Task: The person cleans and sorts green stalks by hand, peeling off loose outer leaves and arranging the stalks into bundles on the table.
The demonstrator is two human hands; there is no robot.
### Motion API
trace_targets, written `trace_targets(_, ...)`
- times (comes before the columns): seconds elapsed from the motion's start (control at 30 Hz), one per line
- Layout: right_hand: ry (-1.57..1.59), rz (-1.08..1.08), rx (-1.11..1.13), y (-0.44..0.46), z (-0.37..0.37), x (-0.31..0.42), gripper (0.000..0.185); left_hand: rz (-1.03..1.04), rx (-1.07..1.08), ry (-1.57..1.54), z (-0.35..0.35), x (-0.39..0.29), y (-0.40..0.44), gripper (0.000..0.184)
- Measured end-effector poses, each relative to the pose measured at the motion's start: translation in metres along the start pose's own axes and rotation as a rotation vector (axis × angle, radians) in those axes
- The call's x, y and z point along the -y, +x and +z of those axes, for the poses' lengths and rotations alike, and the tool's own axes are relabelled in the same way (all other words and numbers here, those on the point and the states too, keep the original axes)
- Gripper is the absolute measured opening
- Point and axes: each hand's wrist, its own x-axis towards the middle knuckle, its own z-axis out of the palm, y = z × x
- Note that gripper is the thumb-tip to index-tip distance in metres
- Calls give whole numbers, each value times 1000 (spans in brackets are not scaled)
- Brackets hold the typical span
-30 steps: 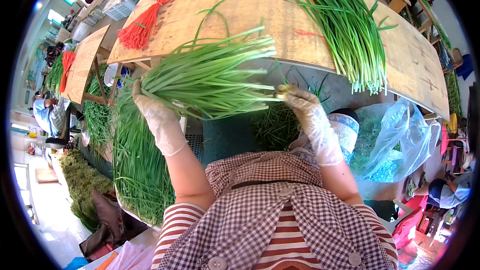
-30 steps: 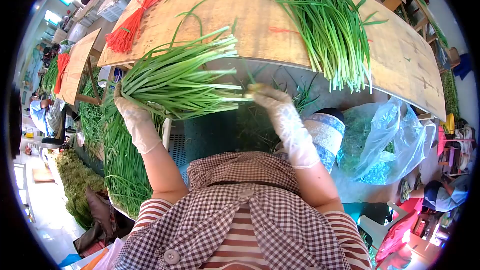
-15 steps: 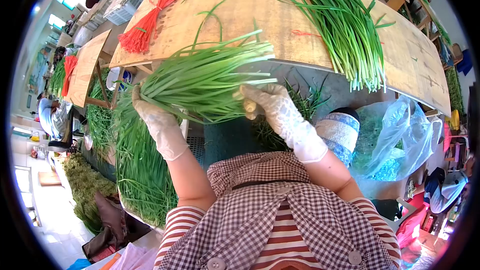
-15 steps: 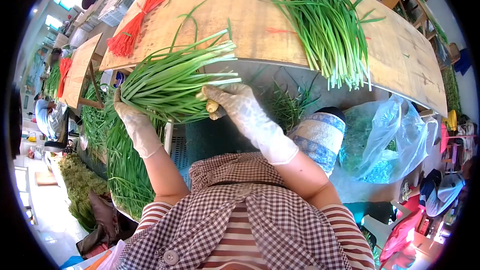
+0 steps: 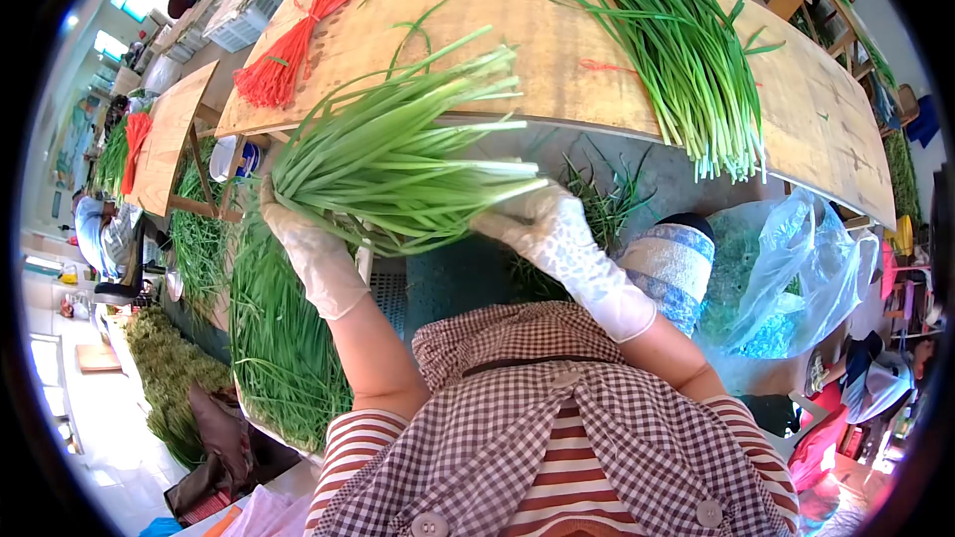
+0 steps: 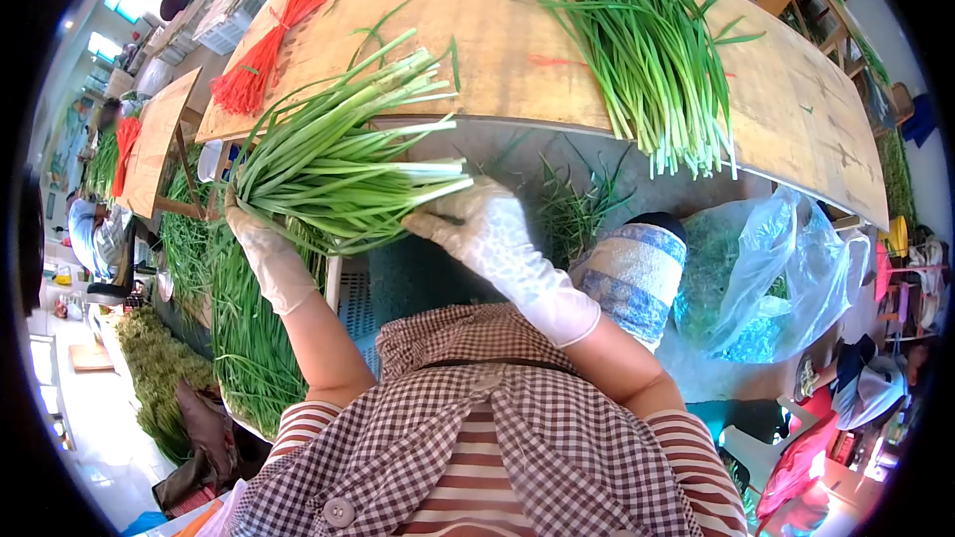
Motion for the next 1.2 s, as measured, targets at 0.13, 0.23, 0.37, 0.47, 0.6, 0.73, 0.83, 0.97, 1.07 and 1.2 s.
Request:
trace_targets(0.13, 493, 335, 233, -10, 29, -7, 34, 3, 46, 12, 8, -2, -15, 50)
trace_targets(0.23, 547, 341, 369, -14, 24, 8, 29, -15, 58, 45, 2, -4, -11, 49)
trace_targets(0.37, 168, 251, 377, -17, 19, 27, 24, 15, 131, 11, -15, 1, 12, 45)
trace_targets(0.47, -342, 28, 187, -26, 11, 19, 24, -44, 224, -35, -17, 1, 13, 39)
trace_targets(0.6, -375, -101, 35, -39, -10, -6, 13, 18, 251, 80, -18, 5, 9, 35)
trace_targets(0.73, -510, -65, 16, -67, -41, -47, 16, -3, 171, 77, -16, 1, 9, 35)
trace_targets(0.83, -889, 184, 13, -95, -71, -112, 14, 143, 137, 292, -30, -6, 27, 40)
trace_targets(0.97, 464, 591, -55, -62, -36, -64, 20, 165, 138, 307, -38, -7, 39, 37)
trace_targets(1.07, 875, 578, 68, -37, -7, -20, 25, 221, 158, 414, -24, -9, 22, 37)
trace_targets(1.2, 1224, 660, -86, -13, 30, 1, 27, 151, 152, 373, -15, -8, 12, 39)
